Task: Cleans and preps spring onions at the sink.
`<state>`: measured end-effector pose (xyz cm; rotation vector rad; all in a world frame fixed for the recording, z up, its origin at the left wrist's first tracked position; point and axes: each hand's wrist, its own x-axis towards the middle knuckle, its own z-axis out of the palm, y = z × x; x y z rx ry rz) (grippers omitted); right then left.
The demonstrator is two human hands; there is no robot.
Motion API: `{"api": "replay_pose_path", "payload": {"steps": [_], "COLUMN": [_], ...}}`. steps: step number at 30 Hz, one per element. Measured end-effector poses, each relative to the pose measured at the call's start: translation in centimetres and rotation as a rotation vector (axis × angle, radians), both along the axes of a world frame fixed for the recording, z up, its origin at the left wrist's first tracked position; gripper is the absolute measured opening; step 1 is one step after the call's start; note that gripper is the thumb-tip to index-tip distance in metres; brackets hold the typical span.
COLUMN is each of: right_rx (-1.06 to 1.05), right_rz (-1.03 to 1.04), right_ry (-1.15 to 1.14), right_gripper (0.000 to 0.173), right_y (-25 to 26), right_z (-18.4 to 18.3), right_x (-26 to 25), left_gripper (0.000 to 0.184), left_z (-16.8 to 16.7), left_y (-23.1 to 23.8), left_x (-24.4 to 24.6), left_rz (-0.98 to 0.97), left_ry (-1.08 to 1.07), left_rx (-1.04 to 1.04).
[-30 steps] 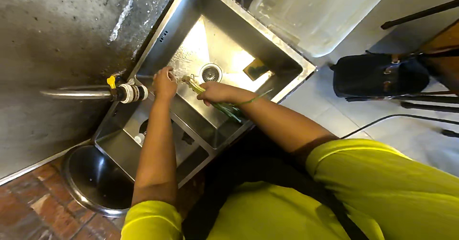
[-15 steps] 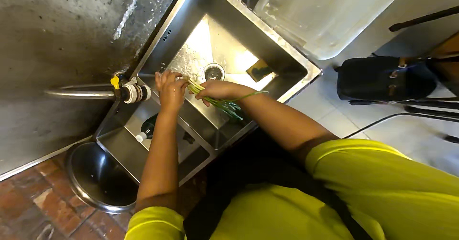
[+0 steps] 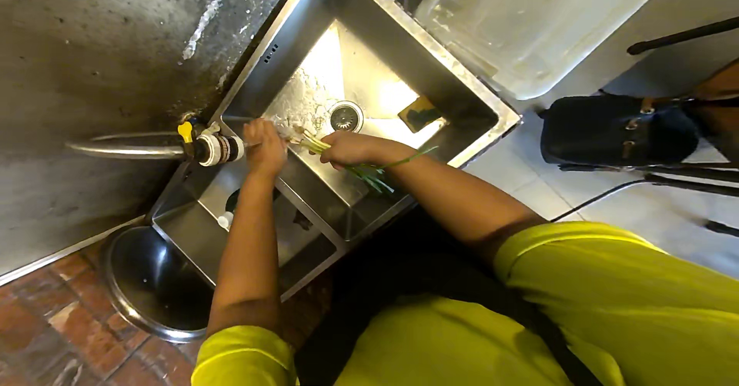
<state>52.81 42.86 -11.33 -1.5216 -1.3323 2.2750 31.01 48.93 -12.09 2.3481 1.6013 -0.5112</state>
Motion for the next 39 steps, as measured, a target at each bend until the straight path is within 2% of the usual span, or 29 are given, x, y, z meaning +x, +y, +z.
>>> {"api": "replay_pose_path", "payload": {"steps": [3, 5, 8, 11, 14, 17, 19, 21, 22, 25, 27, 28, 30, 32, 33, 34, 36, 37, 39], "right_rx": [0.04, 0.038, 0.024, 0.035, 0.053, 0.037, 0.015, 0.033, 0.047, 0.05, 0.057, 0.057, 0.053, 0.052, 0.042, 0.033, 0.021, 0.019, 0.01], "right_rz": [0.107, 0.131, 0.11, 0.164, 0.249, 0.289, 0.299, 0.241, 0.191, 0.054, -0.02, -0.04, -0.055, -0.081, -0.102, -0.116, -0.145, -0.133, -0.11], "right_ry": [-0.071, -0.088, -0.071, -0.036, -0.03, -0.065, -0.08, -0.074, -0.074, -0.05, 0.001, 0.029, 0.094, 0.141, 0.167, 0.197, 0.243, 0.258, 0.275], "right_gripper": [0.023, 0.024, 0.028, 0.027, 0.028, 0.024, 0.024, 0.025, 0.027, 0.038, 0.042, 0.043, 0.044, 0.045, 0.045, 0.044, 0.042, 0.042, 0.04], "right_y": [-0.3, -0.6, -0.8, -0.6, -1.0, -1.2, -1.4, -1.8, -1.9, -1.1, -0.4, -0.1, 0.8, 1.4, 1.6, 1.8, 2.0, 2.0, 2.2], "right_z": [1.1, 1.7, 1.4, 2.1, 2.7, 3.0, 2.6, 1.5, 0.9, 0.8, 0.4, 0.3, 0.4, 0.2, 0.2, 0.0, -0.5, -0.6, -0.7], "right_x": [0.6, 1.0, 1.4, 1.6, 2.5, 4.2, 5.4, 6.4, 6.5, 5.5, 4.5, 3.9, 2.9, 1.7, 1.1, 0.5, -0.8, -1.4, -2.6], "left_gripper": [0.044, 0.044, 0.04, 0.04, 0.04, 0.03, 0.038, 0.036, 0.038, 0.036, 0.032, 0.034, 0.041, 0.057, 0.062, 0.058, 0.03, 0.024, 0.03], "left_z": [0.2, 0.7, 0.6, -0.3, -1.8, -3.0, -2.2, -2.9, -2.4, 1.9, 3.2, 3.2, 2.7, 3.1, 3.5, 3.5, 3.2, 2.8, 2.1], "left_y": [1.4, 2.1, 2.5, 2.9, 3.4, 4.4, 4.8, 4.9, 4.8, 3.9, 2.8, 2.1, 0.7, -1.1, -1.8, -2.3, -2.7, -2.6, -2.2], "left_x": [-0.9, -0.9, -1.1, -2.3, -4.3, -5.6, -6.3, -7.8, -7.4, -1.7, 0.8, 1.3, 2.1, 3.4, 3.7, 3.7, 3.3, 2.9, 2.2], "left_rz": [0.143, 0.164, 0.131, 0.199, 0.217, 0.288, 0.366, 0.26, 0.24, 0.327, 0.457, 0.548, 0.769, 1.008, 1.052, 1.056, 1.037, 1.043, 1.038], "left_ry": [0.158, 0.274, 0.259, 0.268, 0.273, 0.217, 0.295, 0.299, 0.273, 0.172, -0.023, -0.186, -0.579, -0.886, -0.974, -1.029, -1.054, -1.03, -0.955], "left_rx": [0.018, 0.038, 0.15, 0.287, 0.496, 0.702, 0.577, 0.56, 0.48, 0.078, -0.083, -0.133, -0.277, -0.48, -0.593, -0.673, -0.678, -0.63, -0.498]}}
